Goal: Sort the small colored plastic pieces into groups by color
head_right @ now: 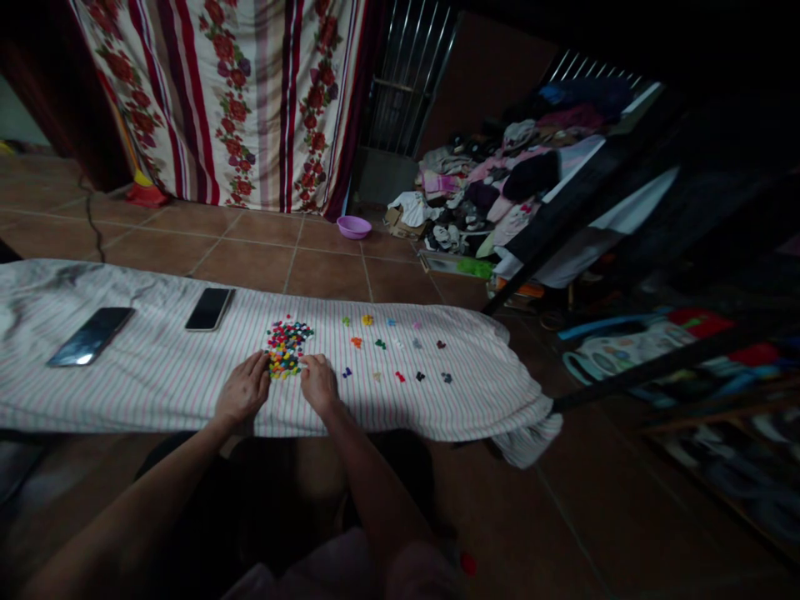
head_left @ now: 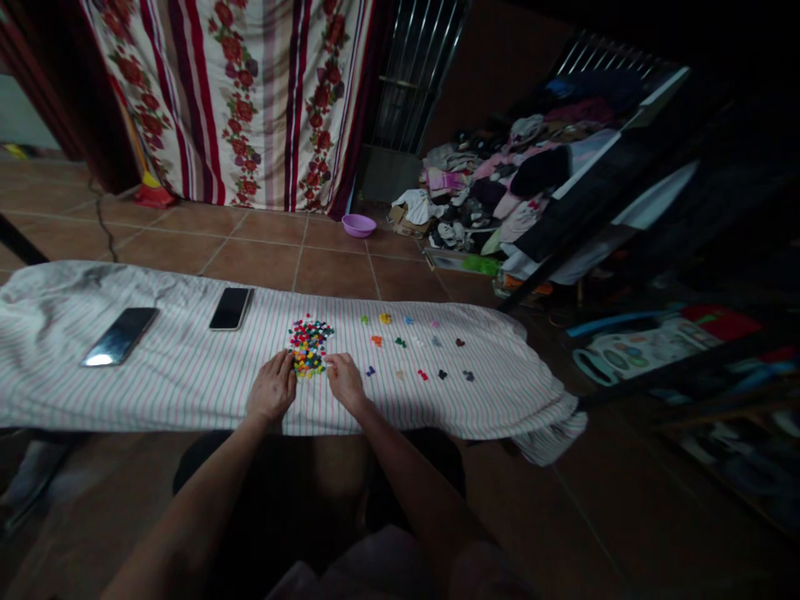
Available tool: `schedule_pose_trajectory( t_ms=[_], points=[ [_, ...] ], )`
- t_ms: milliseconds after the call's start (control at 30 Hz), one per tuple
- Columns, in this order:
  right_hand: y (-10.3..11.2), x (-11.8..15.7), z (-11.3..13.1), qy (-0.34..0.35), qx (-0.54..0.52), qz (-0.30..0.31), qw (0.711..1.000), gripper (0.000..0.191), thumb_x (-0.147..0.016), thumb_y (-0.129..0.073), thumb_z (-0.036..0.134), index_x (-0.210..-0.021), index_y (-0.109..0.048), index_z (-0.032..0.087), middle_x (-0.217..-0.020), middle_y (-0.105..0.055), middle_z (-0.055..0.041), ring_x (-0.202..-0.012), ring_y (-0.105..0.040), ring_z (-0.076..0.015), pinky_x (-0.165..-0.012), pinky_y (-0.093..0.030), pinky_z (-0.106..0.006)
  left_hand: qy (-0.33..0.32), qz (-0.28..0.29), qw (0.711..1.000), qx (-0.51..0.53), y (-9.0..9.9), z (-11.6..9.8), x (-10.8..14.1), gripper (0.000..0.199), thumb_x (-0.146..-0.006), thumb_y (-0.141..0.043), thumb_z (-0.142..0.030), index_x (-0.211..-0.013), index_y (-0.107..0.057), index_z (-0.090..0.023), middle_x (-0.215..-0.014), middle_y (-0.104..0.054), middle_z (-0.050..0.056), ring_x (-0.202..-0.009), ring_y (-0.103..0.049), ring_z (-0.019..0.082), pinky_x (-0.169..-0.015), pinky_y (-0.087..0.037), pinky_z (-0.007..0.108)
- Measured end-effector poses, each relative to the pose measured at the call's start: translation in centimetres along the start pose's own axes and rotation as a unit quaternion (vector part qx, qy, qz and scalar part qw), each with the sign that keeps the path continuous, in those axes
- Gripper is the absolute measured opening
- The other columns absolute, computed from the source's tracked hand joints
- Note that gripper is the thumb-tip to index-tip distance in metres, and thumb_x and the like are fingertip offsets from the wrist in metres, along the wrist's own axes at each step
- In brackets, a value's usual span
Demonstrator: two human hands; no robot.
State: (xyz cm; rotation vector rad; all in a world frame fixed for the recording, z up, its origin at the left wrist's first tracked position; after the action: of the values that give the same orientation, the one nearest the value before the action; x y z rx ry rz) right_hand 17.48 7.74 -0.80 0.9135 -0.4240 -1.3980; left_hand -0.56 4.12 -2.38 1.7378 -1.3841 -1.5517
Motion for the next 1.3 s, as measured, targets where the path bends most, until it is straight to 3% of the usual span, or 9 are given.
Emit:
schedule_pose_trajectory(
  t_ms=[400, 667, 900, 1033, 1200, 1300],
  points=[
    [-1.5, 1.1, 0.6, -0.018, 0.052, 0.007, 0.998, 0.029, -0.083, -0.049, 0.01, -0.106, -0.064, 0.021, -0.101, -0.061, -0.0075, -0.096, -0.057, -0.0189, -0.087, -0.046, -0.029, 0.002, -0.028, 0.999, 0.017, -0.3, 0.2, 0.1, 0.05, -0.093, -0.03, -0.03, -0.137, -0.041, -0.01, -0.132, -0.055, 0.02, -0.128, -0.049, 0.028, -0.105, -0.043, 0.05],
    [-1.5, 1.4, 0.7, -0.014, 0.048, -0.023, 0.998, 0.02, -0.082, -0.051, 0.011, -0.094, -0.062, 0.022, -0.092, -0.059, -0.0044, -0.091, -0.056, -0.0179, -0.083, -0.045, -0.027, -0.023, -0.024, 0.999, 0.008, -0.1, 0.1, 0.2, 0.047, -0.094, -0.03, -0.031, -0.134, -0.043, -0.01, -0.132, -0.055, 0.02, -0.132, -0.045, 0.028, -0.105, -0.043, 0.049],
    [-0.9, 2.4, 0.7, -0.029, 0.067, -0.013, 0.997, 0.018, -0.082, -0.052, 0.01, -0.092, -0.062, 0.021, -0.092, -0.06, -0.0061, -0.09, -0.058, -0.0195, -0.081, -0.045, -0.029, 0.044, -0.026, 0.998, -0.033, 0.4, -0.3, 1.2, 0.055, -0.093, -0.032, -0.036, -0.137, -0.041, -0.003, -0.138, -0.05, 0.025, -0.134, -0.043, 0.031, -0.11, -0.037, 0.05],
    [-0.4, 3.6, 0.8, -0.031, 0.076, -0.012, 0.997, 0.017, -0.083, -0.052, 0.01, -0.091, -0.063, 0.021, -0.091, -0.061, -0.0061, -0.088, -0.059, -0.0195, -0.081, -0.045, -0.029, 0.026, -0.02, 0.997, -0.066, 0.1, -0.6, 2.2, 0.059, -0.094, -0.026, -0.04, -0.136, -0.044, -0.004, -0.142, -0.047, 0.023, -0.137, -0.039, 0.033, -0.111, -0.032, 0.053],
    [0.6, 5.1, 0.8, -0.034, 0.077, 0.005, 0.996, 0.019, -0.081, -0.052, 0.009, -0.091, -0.064, 0.02, -0.09, -0.062, -0.0059, -0.089, -0.058, -0.0179, -0.08, -0.044, -0.026, 0.015, -0.031, 0.997, -0.069, -0.1, -0.6, 3.2, 0.067, -0.092, -0.026, -0.046, -0.143, -0.036, -0.004, -0.143, -0.046, 0.024, -0.139, -0.037, 0.031, -0.111, -0.032, 0.052],
    [1.3, 5.8, 0.5, -0.04, 0.059, 0.021, 0.997, 0.02, -0.081, -0.052, 0.009, -0.093, -0.065, 0.018, -0.091, -0.062, -0.0058, -0.087, -0.059, -0.0165, -0.079, -0.044, -0.025, 0.035, -0.003, 0.995, -0.097, 0.0, -0.8, 3.7, 0.07, -0.092, -0.025, -0.047, -0.142, -0.036, -0.001, -0.144, -0.043, 0.025, -0.14, -0.034, 0.031, -0.113, -0.028, 0.051]
  ],
)
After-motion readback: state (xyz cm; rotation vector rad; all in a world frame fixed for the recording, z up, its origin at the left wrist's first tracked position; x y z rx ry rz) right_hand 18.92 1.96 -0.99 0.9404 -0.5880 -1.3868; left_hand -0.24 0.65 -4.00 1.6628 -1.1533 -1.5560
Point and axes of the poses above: each hand's wrist, its own x-axis away from the middle knuckle, its own y-axis out of the back of the hand, z = x × y, the point moved 4 cm from there along -x, towards the middle knuckle
